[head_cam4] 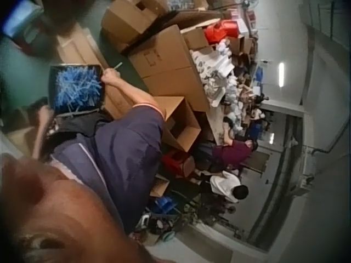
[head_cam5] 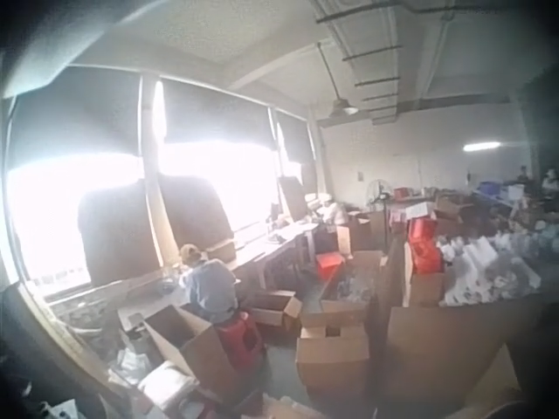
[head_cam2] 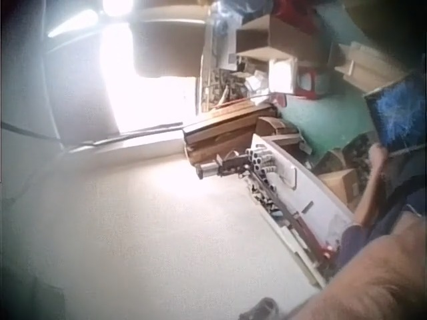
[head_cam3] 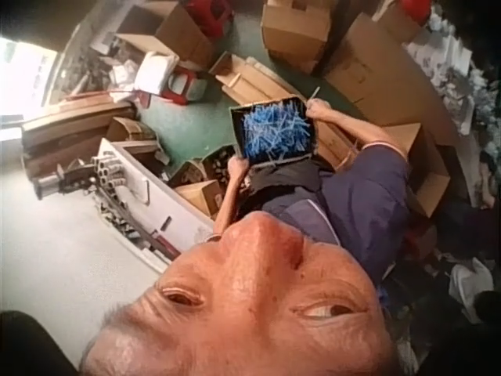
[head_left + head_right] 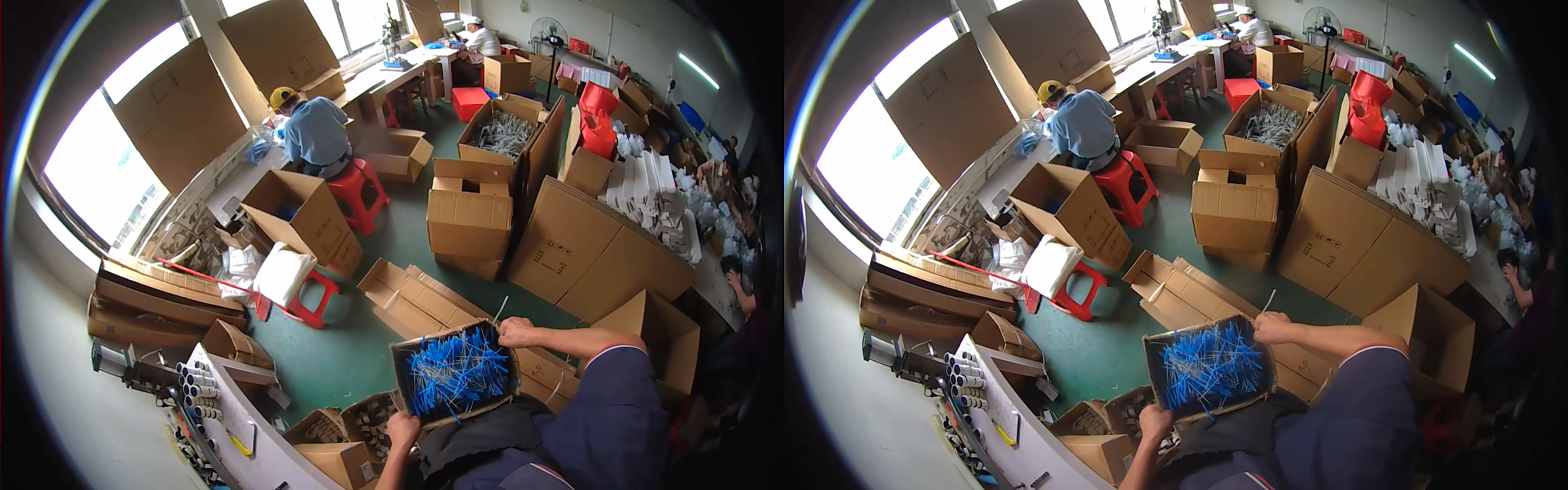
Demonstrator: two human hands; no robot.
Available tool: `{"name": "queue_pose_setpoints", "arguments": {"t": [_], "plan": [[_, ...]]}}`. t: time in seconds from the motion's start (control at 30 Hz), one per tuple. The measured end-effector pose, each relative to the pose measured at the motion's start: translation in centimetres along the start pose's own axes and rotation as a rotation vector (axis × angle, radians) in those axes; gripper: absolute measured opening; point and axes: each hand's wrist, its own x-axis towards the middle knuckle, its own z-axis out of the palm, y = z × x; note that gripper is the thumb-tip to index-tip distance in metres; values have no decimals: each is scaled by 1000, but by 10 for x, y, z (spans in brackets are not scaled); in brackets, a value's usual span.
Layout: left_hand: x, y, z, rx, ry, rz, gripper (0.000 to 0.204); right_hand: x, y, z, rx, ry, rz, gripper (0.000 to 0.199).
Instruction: Gathering and organizing small blue wire or component assemblies on a workbench.
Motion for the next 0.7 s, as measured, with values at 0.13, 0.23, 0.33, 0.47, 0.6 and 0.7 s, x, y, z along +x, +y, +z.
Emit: {"name": "queue_pose_setpoints", "arguments": {"t": [0.13, 0.23, 0.33, 0.47, 0.6, 0.7], "plan": [[53, 25, -34, 68, -36, 95, 25, -5, 7, -4, 127, 105, 197, 30], [91, 31, -39, 60, -81, 196, 24, 7, 9, -6, 160, 87, 301, 25], [128, 35, -34, 107, -156, 214, 22, 34, 15, -12, 174, 141, 310, 27], [177, 54, -47, 72, -114, 230, 22, 77, 19, -27, 202, 160, 337, 31], [217, 66, -68, 86, -147, 214, 22, 112, 12, -39, 225, 135, 363, 32], [248, 60, -77, 111, -164, 207, 22, 141, 4, -43, 221, 129, 389, 33]]}}
